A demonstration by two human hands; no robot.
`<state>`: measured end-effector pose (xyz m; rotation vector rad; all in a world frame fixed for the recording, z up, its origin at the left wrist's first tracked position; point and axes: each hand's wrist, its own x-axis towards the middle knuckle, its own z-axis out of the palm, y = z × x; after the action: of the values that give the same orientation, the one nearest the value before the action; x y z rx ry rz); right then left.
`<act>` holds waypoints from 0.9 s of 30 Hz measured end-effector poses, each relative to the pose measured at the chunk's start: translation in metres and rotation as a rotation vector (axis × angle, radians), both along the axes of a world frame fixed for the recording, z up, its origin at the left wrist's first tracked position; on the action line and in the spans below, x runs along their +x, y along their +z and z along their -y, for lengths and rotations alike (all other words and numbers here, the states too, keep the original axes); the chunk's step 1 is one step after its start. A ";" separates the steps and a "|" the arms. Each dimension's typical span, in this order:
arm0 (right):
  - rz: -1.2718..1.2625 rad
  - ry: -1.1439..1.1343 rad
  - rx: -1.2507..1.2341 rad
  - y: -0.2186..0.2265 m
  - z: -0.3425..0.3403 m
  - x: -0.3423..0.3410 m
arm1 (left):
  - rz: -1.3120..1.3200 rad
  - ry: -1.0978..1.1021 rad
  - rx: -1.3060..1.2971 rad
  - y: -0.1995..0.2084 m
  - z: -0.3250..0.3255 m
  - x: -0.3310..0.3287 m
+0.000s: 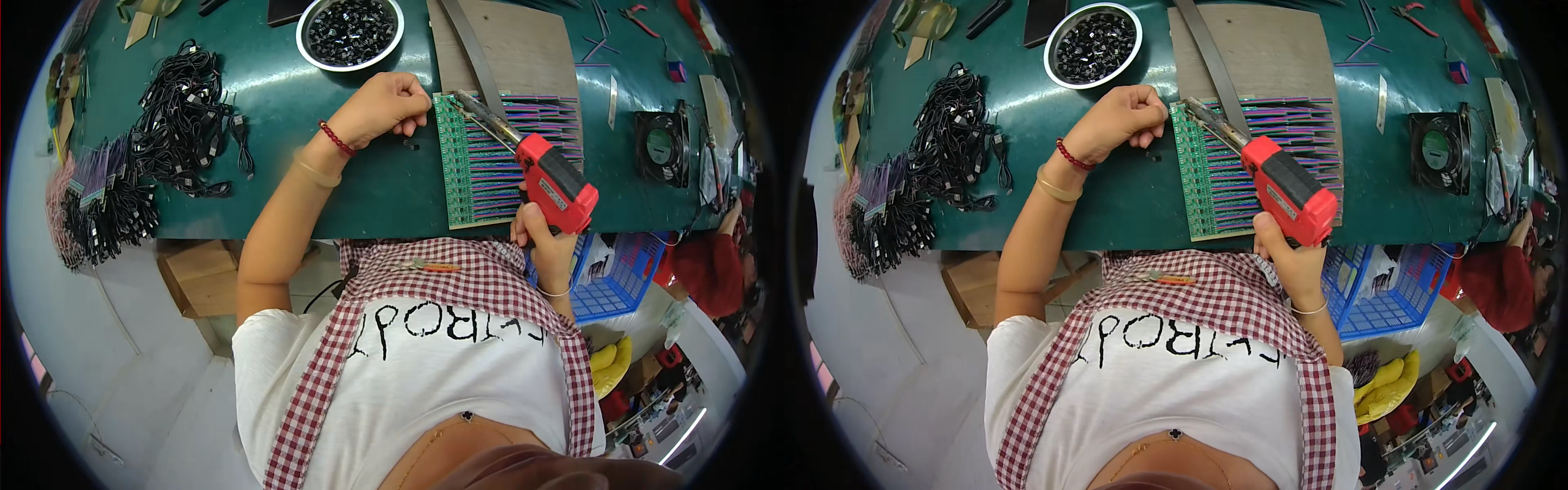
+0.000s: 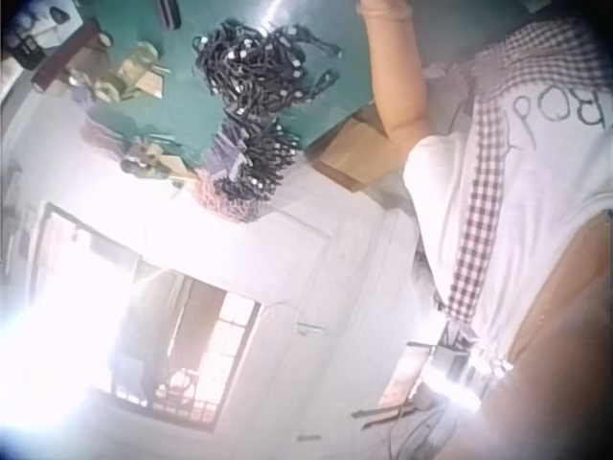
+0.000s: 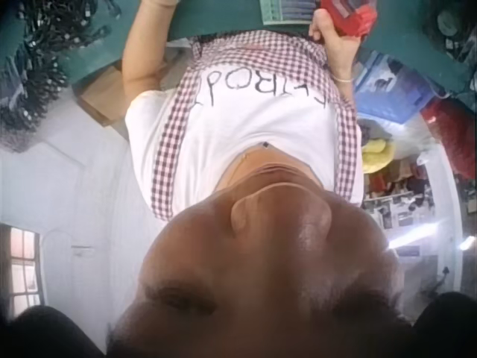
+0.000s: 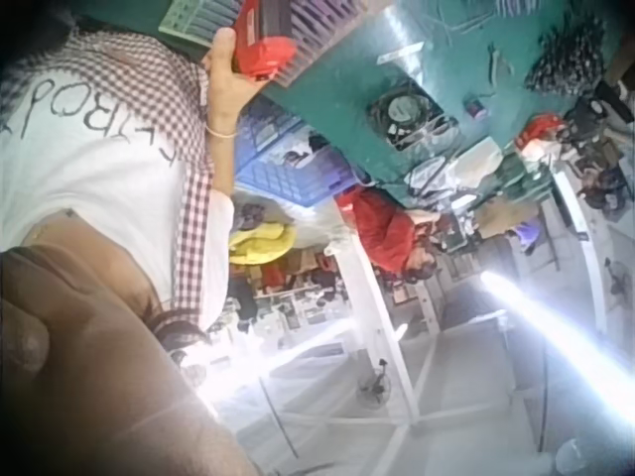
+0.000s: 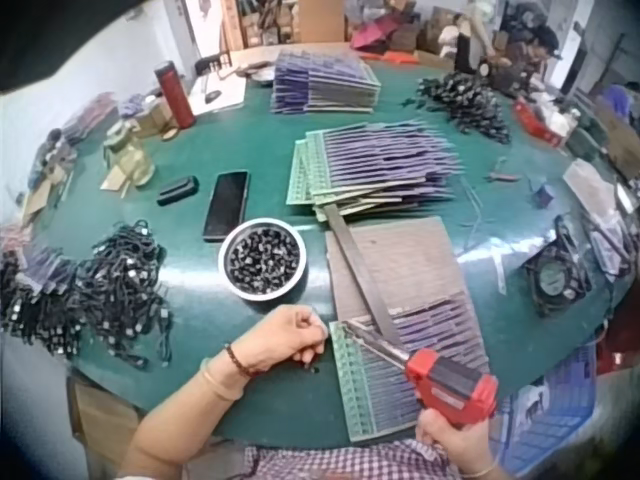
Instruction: The person assembles electronic circuit boards by placing small components onto the boards by hand and soldering them using a soldering iron.
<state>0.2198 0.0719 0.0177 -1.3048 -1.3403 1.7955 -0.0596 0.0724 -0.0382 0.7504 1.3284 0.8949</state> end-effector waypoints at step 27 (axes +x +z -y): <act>0.165 0.022 0.144 0.000 0.016 0.014 | 0.056 -0.039 0.061 0.009 0.000 0.004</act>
<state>0.2336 0.0554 0.0172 -1.3889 -1.5476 1.6011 -0.0554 0.0724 -0.0288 0.7903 1.2383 0.9220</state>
